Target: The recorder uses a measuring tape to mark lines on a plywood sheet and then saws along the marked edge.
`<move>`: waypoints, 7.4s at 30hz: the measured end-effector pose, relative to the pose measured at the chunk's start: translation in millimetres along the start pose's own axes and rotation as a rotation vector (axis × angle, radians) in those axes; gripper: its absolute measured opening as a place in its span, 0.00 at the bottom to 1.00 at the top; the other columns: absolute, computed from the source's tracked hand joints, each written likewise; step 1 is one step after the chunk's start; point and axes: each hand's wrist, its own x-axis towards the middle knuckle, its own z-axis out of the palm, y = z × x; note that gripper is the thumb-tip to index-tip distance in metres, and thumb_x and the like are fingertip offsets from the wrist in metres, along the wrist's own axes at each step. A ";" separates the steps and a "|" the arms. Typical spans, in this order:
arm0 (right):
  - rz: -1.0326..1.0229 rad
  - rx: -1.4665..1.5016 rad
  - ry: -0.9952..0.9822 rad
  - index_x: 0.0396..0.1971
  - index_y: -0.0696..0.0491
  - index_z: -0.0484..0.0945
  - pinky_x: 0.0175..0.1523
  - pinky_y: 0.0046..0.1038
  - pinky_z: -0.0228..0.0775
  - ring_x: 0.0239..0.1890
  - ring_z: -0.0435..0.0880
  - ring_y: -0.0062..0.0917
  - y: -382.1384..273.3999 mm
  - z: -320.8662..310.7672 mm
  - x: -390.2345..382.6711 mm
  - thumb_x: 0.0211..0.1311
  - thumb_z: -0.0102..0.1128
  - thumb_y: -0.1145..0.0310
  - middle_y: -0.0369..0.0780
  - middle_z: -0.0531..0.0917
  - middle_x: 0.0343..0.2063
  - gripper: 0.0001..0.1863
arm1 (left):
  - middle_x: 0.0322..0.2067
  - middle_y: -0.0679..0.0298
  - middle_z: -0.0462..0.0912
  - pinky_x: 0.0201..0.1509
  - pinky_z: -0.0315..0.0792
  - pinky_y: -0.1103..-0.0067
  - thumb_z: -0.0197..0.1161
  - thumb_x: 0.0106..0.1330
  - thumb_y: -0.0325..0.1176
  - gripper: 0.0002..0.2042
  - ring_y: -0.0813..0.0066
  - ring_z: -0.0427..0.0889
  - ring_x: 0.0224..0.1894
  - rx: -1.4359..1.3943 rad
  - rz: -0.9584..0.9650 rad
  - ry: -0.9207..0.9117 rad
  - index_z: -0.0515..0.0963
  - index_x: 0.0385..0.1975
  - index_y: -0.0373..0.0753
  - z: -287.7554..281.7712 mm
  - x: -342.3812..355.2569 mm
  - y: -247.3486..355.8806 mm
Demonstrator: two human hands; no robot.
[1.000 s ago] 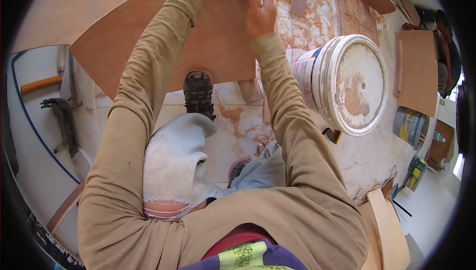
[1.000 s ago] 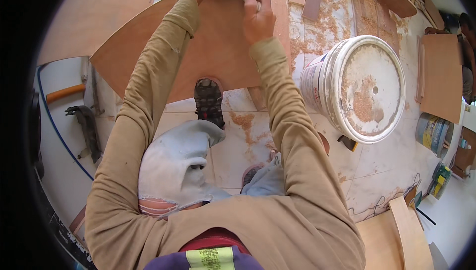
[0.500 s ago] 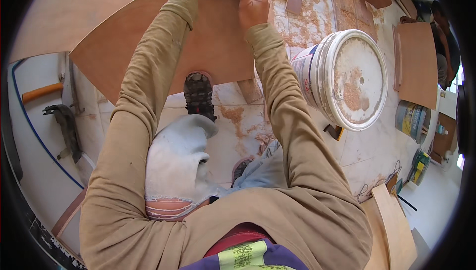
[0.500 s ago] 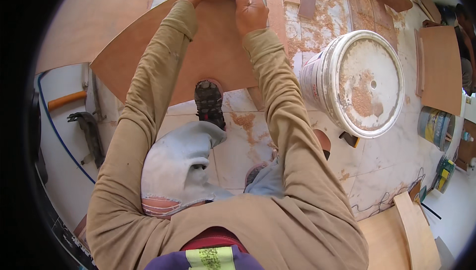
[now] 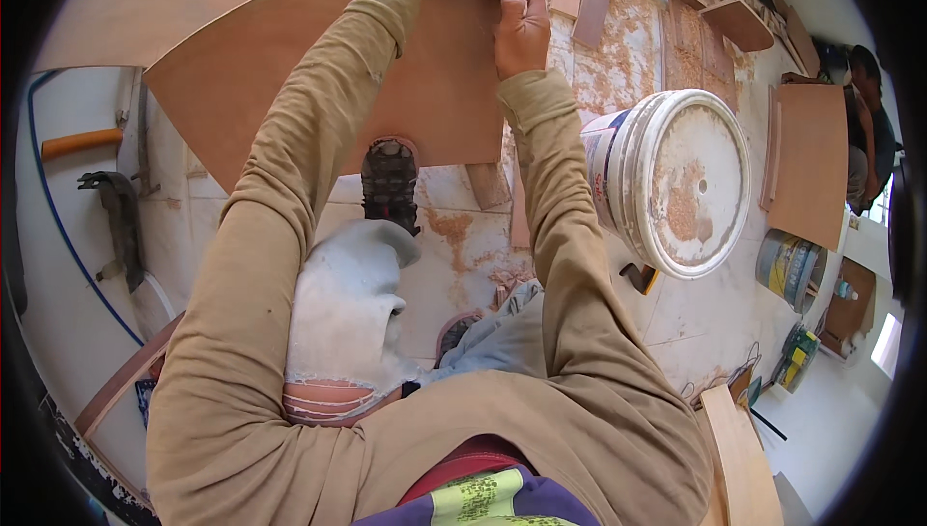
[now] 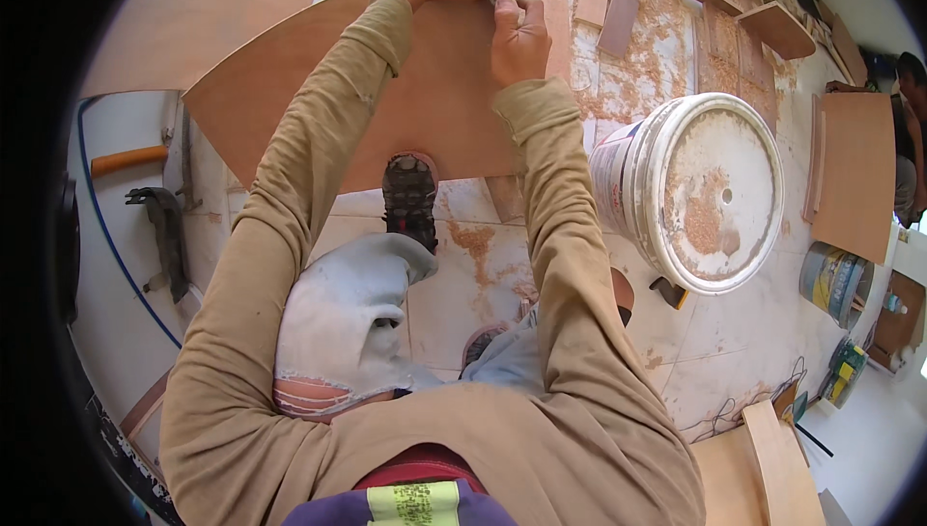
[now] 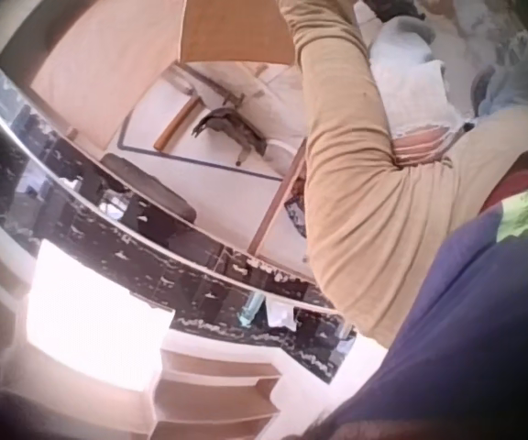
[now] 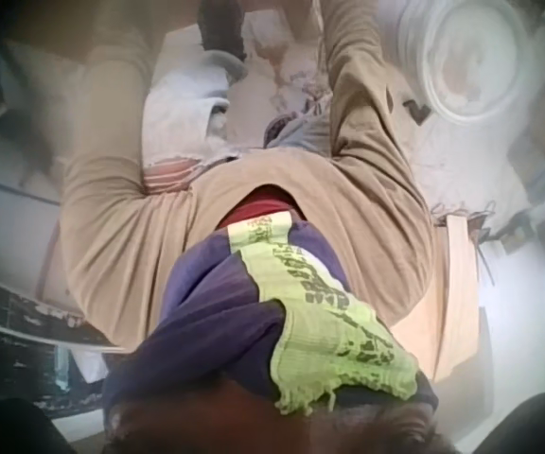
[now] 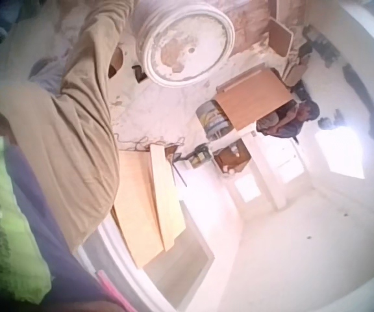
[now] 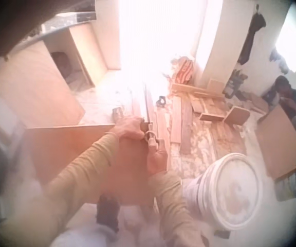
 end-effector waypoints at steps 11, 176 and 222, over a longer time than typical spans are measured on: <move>0.335 -0.100 -0.077 0.49 0.59 0.76 0.36 0.29 0.70 0.30 0.75 0.21 -116.3 -85.9 -158.4 0.74 0.50 0.62 0.44 0.81 0.33 0.16 | 0.58 0.40 0.77 0.74 0.38 0.40 0.66 0.47 0.41 0.28 0.43 0.74 0.64 0.068 -0.009 0.015 0.82 0.51 0.39 -6.9 -9.4 5.3; -0.072 0.035 0.062 0.40 0.57 0.76 0.29 0.25 0.62 0.24 0.67 0.16 -22.2 -27.9 -67.6 0.74 0.51 0.56 0.33 0.72 0.21 0.17 | 0.59 0.44 0.78 0.76 0.46 0.49 0.74 0.42 0.45 0.34 0.46 0.69 0.68 0.010 0.009 -0.024 0.82 0.55 0.43 -7.0 -9.5 13.4; 0.017 0.021 -0.138 0.49 0.56 0.73 0.30 0.32 0.69 0.23 0.77 0.23 15.8 -34.5 -65.2 0.75 0.52 0.53 0.41 0.78 0.19 0.20 | 0.63 0.38 0.72 0.77 0.45 0.54 0.70 0.46 0.39 0.32 0.42 0.62 0.71 0.032 -0.024 0.026 0.80 0.57 0.39 0.3 0.0 7.3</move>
